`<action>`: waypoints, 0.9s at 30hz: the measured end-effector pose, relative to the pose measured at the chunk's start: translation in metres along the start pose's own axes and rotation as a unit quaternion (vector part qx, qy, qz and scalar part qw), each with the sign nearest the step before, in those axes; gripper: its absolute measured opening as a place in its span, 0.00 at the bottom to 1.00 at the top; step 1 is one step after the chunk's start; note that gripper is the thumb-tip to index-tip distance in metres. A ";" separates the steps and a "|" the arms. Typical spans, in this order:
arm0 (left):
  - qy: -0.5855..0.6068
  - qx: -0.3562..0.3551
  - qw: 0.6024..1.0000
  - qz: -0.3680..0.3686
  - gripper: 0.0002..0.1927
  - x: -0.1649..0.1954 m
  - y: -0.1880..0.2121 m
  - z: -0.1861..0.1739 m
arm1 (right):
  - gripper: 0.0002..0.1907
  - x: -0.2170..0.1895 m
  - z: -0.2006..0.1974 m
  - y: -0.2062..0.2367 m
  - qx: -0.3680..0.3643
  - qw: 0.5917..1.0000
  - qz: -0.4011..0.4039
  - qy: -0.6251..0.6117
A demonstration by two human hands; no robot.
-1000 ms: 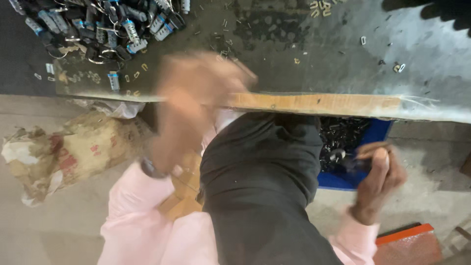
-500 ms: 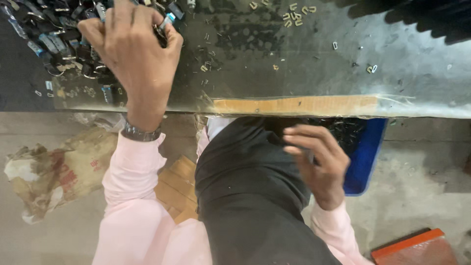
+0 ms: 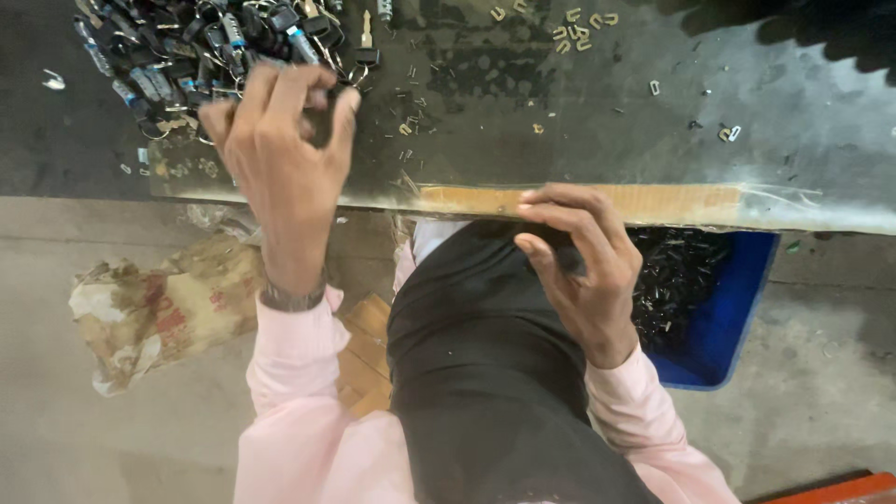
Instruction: The person sits at a workbench assembling padlocks by hand. They pick up a lock body, insert small internal components into it, fit a cylinder part into the body, and place the finished lock onto a growing pile of assembled locks on the bench.
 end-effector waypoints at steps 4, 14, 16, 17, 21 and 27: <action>-0.078 0.001 0.997 -0.011 0.12 0.002 0.009 0.003 | 0.11 0.005 0.000 0.003 0.019 1.000 0.013 -0.017; 0.251 -0.073 0.960 0.100 0.08 0.097 0.015 -0.050 | 0.22 -0.035 0.003 -0.002 0.045 0.979 -0.122 0.159; 0.300 -0.110 0.943 0.091 0.07 0.113 0.010 -0.038 | 0.18 -0.015 0.005 -0.002 0.018 0.990 -0.069 0.118; 0.324 -0.126 0.934 0.089 0.06 0.119 0.006 -0.028 | 0.13 -0.002 0.006 0.000 -0.003 0.997 -0.033 0.072; 0.138 -0.018 0.978 0.153 0.19 0.140 -0.022 0.008 | 0.07 0.049 -0.012 0.043 0.077 0.967 0.168 -0.173; 0.096 -0.036 0.968 0.229 0.42 0.167 -0.018 0.050 | 0.13 0.060 -0.028 0.065 0.146 0.912 0.150 -0.354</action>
Point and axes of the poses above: each hand's wrist, its own y-axis away from the middle knuckle, its own z-axis out of the palm, x = y × z, the point moved 10 cm from there along -y, towards the middle knuckle, and after that the axes turned 9 degrees about -y, right-handed, at the moved point
